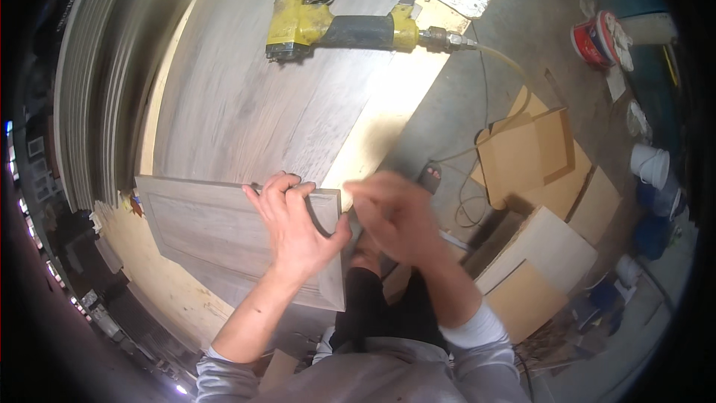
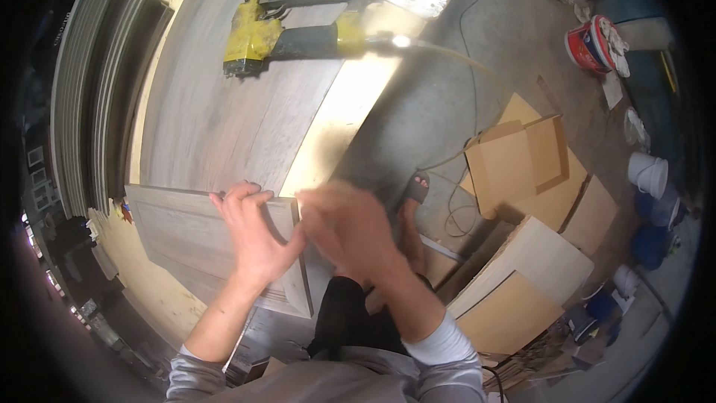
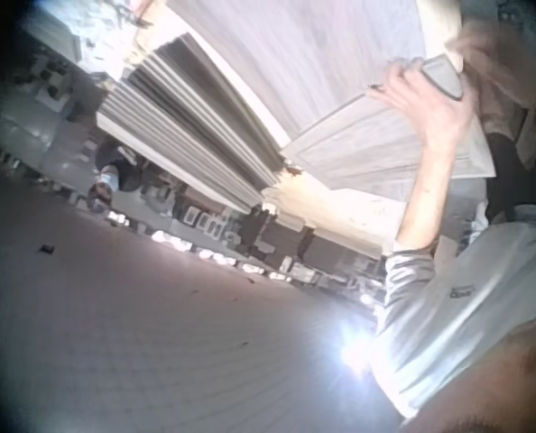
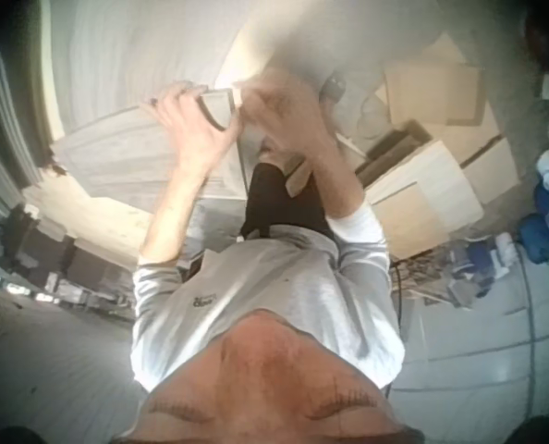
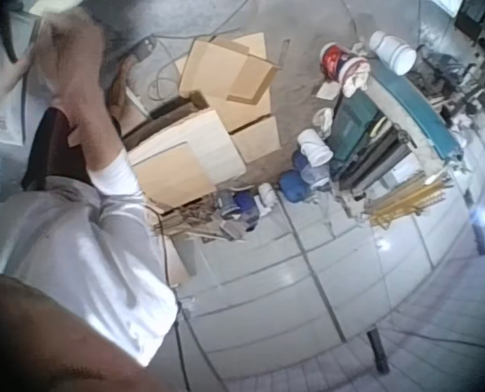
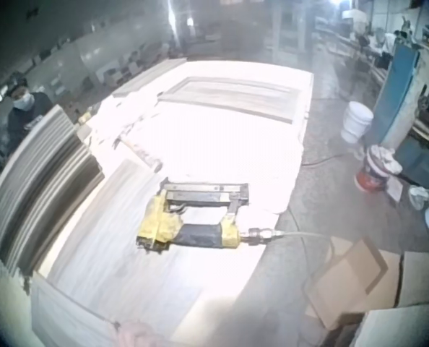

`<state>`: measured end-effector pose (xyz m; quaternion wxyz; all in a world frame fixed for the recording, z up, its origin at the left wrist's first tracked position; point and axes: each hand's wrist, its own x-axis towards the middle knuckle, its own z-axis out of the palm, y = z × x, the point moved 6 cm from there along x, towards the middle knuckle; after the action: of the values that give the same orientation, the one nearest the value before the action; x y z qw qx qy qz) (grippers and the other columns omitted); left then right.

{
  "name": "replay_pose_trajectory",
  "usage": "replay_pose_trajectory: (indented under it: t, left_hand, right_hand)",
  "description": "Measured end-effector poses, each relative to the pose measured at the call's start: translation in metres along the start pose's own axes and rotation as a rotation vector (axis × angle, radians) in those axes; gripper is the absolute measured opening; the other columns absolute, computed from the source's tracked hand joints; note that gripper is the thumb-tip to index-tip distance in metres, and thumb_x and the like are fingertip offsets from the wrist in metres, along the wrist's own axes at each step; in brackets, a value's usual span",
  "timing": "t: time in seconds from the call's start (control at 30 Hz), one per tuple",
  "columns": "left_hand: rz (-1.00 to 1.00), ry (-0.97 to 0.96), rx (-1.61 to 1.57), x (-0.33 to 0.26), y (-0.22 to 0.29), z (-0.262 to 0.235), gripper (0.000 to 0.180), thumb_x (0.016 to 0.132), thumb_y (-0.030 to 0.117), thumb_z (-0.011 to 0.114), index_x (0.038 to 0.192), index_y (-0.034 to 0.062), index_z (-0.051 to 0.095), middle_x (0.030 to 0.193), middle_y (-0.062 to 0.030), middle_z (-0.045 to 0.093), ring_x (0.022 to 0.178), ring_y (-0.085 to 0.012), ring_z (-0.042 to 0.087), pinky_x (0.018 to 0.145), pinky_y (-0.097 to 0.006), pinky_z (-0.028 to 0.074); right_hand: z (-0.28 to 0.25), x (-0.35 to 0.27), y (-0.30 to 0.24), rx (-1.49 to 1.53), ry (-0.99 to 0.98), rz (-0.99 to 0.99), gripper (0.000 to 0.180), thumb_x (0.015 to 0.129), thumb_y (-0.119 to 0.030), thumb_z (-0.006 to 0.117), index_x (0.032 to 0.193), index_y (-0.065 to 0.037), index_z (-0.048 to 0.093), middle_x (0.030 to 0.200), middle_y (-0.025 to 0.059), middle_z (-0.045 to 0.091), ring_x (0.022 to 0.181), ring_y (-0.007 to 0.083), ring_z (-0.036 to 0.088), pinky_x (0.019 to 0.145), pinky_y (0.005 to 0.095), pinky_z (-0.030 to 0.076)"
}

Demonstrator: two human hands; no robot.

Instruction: Assembling wooden furniture panels using a pneumatic nail gun and applying wood glue to trim pieces.

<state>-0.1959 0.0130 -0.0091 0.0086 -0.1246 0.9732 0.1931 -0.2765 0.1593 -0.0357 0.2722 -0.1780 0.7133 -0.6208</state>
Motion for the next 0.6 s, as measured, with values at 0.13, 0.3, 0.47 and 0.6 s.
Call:
replay_pose_trajectory:
  t: [0.13, 0.3, 0.47, 0.6]
  left_hand:
    - [-0.061, 0.037, 0.016, -0.007, -0.004, 0.005, 0.066, 0.066, 0.019, 0.081, 0.122, 0.006, 0.047, 0.122, -0.0176, 0.043, 0.125, -0.0418, 0.041, 0.117, -0.072, 0.007]
    - [-0.043, 0.064, 0.033, -0.001, 0.005, 0.003, 0.064, 0.064, 0.017, 0.079, 0.12, 0.0048, 0.05, 0.116, -0.0175, 0.045, 0.119, -0.041, 0.045, 0.117, -0.068, 0.012]
    - [-0.028, 0.067, 0.021, 0.001, 0.008, 0.005, 0.06, 0.064, 0.018, 0.078, 0.116, 0.0047, 0.051, 0.113, -0.0174, 0.046, 0.116, -0.0404, 0.046, 0.117, -0.067, 0.014]
    - [-0.03, 0.101, -0.002, 0.0, -0.002, 0.001, 0.06, 0.065, 0.02, 0.078, 0.116, 0.0046, 0.051, 0.113, -0.0172, 0.045, 0.116, -0.0406, 0.046, 0.117, -0.069, 0.013]
  right_hand:
    - [-0.044, 0.07, -0.045, -0.284, 0.324, -0.366, 0.026, 0.081, -0.012, 0.073, 0.106, -0.008, 0.075, 0.092, 0.0069, 0.07, 0.089, 0.0291, 0.066, 0.08, 0.0406, 0.05]
    - [-0.031, 0.148, -0.07, -0.722, 0.31, -0.766, 0.032, 0.08, -0.007, 0.07, 0.112, -0.011, 0.074, 0.113, 0.0095, 0.066, 0.092, 0.03, 0.063, 0.08, 0.042, 0.052]
    - [-0.017, 0.195, -0.058, -0.816, 0.12, -0.574, 0.046, 0.08, -0.003, 0.069, 0.124, -0.016, 0.068, 0.119, 0.0102, 0.062, 0.098, 0.032, 0.064, 0.084, 0.0445, 0.054]
    - [-0.028, 0.178, -0.083, -0.617, 0.055, -0.507, 0.061, 0.078, -0.003, 0.072, 0.136, -0.019, 0.062, 0.121, 0.0107, 0.061, 0.101, 0.0354, 0.065, 0.087, 0.0431, 0.055]
